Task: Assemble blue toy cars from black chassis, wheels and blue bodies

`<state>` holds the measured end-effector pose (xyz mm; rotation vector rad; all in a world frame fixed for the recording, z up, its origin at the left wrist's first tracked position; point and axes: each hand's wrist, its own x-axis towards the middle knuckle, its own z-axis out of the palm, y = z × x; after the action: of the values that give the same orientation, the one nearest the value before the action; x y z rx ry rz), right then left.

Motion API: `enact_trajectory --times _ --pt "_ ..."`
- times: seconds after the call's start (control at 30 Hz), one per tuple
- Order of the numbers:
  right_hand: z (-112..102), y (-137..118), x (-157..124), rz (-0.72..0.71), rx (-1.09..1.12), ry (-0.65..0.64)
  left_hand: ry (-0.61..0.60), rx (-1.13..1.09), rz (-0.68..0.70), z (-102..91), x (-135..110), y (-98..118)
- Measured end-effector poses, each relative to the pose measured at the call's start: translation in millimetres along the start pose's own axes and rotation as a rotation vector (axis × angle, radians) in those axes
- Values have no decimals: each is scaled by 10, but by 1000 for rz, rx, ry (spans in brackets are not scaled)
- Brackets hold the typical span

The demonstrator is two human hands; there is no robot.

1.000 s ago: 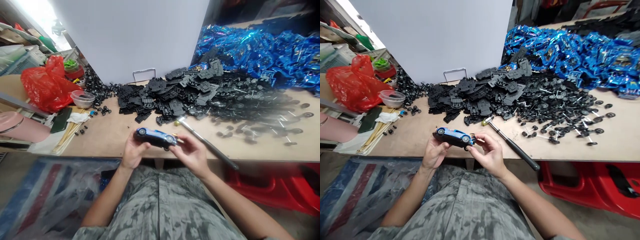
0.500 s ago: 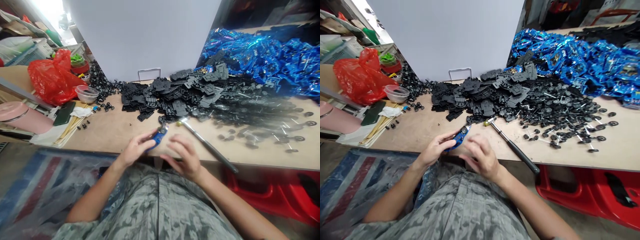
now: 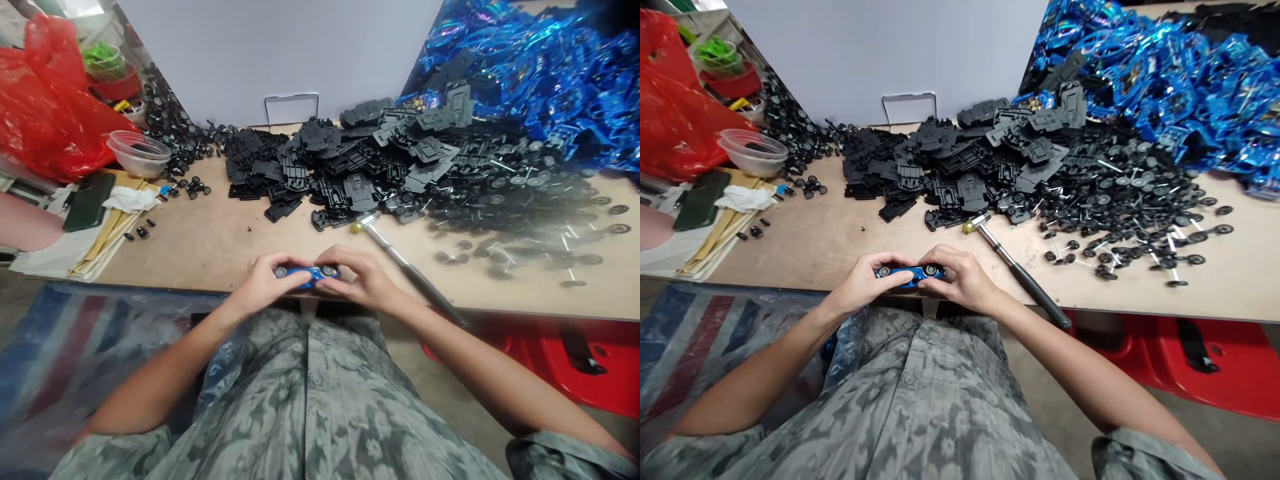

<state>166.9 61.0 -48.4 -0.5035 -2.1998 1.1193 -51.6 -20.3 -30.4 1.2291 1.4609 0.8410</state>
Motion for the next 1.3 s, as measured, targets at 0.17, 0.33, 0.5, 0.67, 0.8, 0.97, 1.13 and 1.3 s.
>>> enact_trajectory --times 0.17,0.33,0.5,0.67,0.8,0.97,1.13,1.3 --pt "18 0 25 -8 34 4 -12 -2 -25 -16 33 -5" --pt "99 15 4 -43 50 50 25 3 -16 37 43 -4" --pt "125 40 -5 -56 66 76 59 -23 19 85 11 -4" --pt "75 70 10 -33 77 30 112 -76 103 95 -13 -66" --pt "86 63 20 -42 103 -1 119 -69 146 107 -20 -88" --pt "152 49 9 -50 114 61 130 -17 187 122 -22 -58" --pt "124 77 36 -27 141 23 107 -19 129 96 -21 -77" --pt "31 54 101 -117 130 -86 68 -8 118 63 -7 -109"
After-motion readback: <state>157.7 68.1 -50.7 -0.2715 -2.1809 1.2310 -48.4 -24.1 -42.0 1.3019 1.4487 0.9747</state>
